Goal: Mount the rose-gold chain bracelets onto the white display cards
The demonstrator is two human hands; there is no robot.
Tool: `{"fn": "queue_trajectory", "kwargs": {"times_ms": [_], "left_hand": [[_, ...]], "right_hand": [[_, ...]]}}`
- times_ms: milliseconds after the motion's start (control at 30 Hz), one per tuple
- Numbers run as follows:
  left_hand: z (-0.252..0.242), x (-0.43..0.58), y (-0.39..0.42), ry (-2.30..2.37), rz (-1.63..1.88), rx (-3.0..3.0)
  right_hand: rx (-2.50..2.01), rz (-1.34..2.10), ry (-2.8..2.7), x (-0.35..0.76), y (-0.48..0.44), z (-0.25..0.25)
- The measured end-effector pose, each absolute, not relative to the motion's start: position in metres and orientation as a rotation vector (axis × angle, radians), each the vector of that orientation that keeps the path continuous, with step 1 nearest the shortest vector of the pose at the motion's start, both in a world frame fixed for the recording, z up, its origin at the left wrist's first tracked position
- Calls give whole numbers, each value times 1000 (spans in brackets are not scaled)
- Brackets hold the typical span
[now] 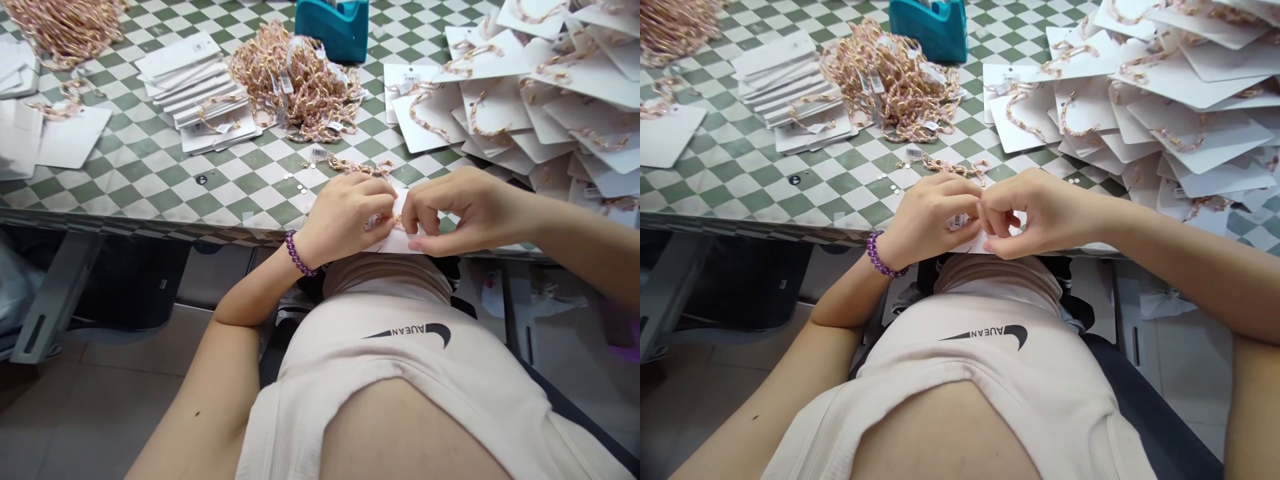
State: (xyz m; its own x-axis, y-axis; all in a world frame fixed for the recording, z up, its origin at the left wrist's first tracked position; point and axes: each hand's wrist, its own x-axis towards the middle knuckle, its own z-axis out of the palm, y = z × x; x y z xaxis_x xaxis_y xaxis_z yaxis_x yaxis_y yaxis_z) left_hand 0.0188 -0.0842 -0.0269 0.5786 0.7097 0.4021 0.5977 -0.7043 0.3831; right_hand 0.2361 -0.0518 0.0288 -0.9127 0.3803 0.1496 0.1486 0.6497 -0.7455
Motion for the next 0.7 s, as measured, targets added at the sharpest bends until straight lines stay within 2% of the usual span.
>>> {"fn": "queue_trajectory", "kwargs": {"times_ms": [700], "left_hand": [[-27, 20, -85, 1103, 806, 2589]], "right_hand": [[-688, 1075, -2573, 247, -59, 21]]}}
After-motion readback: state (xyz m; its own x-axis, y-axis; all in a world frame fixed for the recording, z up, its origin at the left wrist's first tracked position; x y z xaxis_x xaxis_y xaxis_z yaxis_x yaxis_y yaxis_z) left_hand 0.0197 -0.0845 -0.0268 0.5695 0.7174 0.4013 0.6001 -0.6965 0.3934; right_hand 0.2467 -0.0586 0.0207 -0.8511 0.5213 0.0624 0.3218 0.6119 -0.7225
